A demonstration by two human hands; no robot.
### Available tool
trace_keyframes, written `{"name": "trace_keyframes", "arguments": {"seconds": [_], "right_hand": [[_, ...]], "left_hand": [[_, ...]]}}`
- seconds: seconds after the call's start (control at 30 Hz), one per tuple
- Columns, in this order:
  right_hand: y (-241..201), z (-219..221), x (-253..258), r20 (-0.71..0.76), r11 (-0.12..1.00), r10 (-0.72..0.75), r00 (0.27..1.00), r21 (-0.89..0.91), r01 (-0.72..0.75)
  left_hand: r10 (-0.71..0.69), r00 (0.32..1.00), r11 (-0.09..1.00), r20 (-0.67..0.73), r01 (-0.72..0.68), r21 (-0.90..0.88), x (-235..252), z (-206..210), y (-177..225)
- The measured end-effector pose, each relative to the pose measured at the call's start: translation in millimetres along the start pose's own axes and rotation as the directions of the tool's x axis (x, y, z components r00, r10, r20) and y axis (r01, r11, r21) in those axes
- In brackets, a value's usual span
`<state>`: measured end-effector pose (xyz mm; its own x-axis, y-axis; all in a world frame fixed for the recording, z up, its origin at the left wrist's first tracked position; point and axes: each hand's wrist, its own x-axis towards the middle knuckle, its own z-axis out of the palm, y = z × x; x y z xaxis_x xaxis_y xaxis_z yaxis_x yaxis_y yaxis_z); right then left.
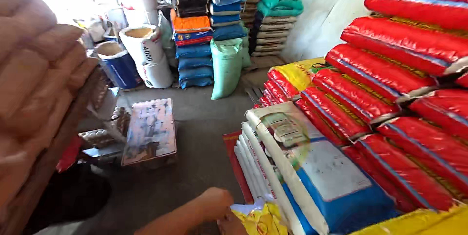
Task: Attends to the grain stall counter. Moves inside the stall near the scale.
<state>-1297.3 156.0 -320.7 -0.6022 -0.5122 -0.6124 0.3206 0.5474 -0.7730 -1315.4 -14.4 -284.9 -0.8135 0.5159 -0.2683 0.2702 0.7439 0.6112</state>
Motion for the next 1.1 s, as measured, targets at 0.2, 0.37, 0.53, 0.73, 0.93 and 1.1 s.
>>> {"name": "trace_keyframes", "arguments": {"seconds": [0.2, 0.37, 0.53, 0.73, 0.93, 1.1], "right_hand": [[-109, -93, 114, -0.092, 0.954, 0.055, 0.994, 0.298, -0.025], [-181, -161, 264, -0.307, 0.931, 0.185, 0.934, 0.359, -0.066], [-320, -195, 436, -0.159, 0.985, 0.010, 0.987, 0.169, 0.017], [-513, -173, 588, 0.276, 0.979, -0.184, 0.943, -0.033, 0.201], [-617, -139, 756, 0.515, 0.960, -0.085, 0.853, -0.187, 0.208], [-723, -126, 878, 0.448, 0.940, -0.090, 0.890, -0.258, 0.225]], "left_hand": [[0.122, 0.988, 0.993, -0.093, -0.122, 0.005, 93, -159, -107], [-0.246, 0.969, 0.958, -0.010, 0.241, -0.157, 157, -205, -292], [-0.877, 0.395, 0.244, 0.273, 0.856, -0.457, 88, -213, -415], [-0.815, 0.430, 0.289, 0.389, 0.883, -0.369, 33, -269, -549], [-0.893, -0.014, -0.335, 0.449, 0.688, -0.644, 41, -303, -630], [-0.927, 0.088, -0.194, 0.366, 0.721, -0.665, 67, -431, -750]]}}
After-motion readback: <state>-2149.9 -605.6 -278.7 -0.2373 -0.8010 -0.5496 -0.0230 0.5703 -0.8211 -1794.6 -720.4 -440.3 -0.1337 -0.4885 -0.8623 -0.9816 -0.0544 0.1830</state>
